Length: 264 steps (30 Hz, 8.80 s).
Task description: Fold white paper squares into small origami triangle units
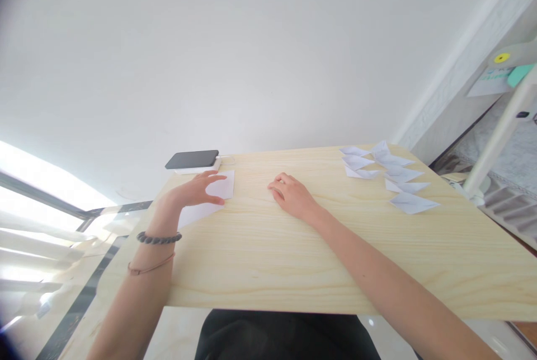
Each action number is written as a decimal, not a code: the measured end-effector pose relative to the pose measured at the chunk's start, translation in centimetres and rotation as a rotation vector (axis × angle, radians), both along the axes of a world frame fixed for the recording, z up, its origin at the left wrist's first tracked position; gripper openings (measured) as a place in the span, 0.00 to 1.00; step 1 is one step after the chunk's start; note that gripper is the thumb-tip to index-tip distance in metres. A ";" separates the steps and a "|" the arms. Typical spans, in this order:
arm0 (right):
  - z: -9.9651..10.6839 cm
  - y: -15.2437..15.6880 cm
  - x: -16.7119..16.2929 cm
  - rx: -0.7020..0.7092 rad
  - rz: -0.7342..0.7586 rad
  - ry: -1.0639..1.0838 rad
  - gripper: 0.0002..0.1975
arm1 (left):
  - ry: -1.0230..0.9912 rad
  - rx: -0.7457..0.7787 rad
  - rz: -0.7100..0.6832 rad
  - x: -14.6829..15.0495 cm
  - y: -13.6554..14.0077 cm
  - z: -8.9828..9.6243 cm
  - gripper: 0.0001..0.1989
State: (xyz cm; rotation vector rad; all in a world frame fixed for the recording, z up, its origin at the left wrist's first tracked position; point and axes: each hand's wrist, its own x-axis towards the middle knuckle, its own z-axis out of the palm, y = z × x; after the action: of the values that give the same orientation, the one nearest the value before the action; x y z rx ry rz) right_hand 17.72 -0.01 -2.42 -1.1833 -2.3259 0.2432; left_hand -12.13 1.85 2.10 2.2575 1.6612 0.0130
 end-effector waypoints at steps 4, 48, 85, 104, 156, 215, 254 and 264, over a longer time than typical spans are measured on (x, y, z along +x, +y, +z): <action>0.1 -0.1 0.0 0.004 -0.002 -0.002 0.14 | -0.017 -0.007 -0.016 0.3 0.2 -0.5 0.40; 0.9 1.5 2.3 -0.560 -0.115 0.886 0.13 | -0.612 0.307 -0.364 9.8 -0.7 -2.7 0.19; 1.2 0.7 2.9 -0.625 0.059 0.651 0.19 | -1.236 -0.405 0.139 10.3 -0.6 -2.3 0.24; 1.1 0.4 1.6 -0.548 -0.046 0.632 0.17 | -1.024 -0.124 0.154 10.8 -0.8 -3.1 0.21; 2.2 -0.7 0.1 -0.110 -0.035 0.322 0.08 | -0.838 0.024 0.025 11.7 -2.0 -2.2 0.18; 4.0 0.9 5.5 -0.004 -0.006 0.189 0.10 | -0.739 0.028 0.052 10.9 -1.4 -2.4 0.12; 3.7 -0.2 3.0 -0.080 0.047 0.136 0.10 | -0.827 -0.013 -0.043 11.3 -1.7 -1.6 0.17; 3.4 0.0 3.1 -0.118 0.043 0.123 0.09 | -0.694 0.088 0.010 11.4 -1.8 -1.7 0.17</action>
State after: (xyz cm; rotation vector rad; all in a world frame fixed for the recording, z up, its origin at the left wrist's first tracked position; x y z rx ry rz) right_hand 20.86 -0.03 0.97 -1.1416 -2.2575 0.4613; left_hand -0.77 0.05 0.43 1.9650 1.2998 0.7886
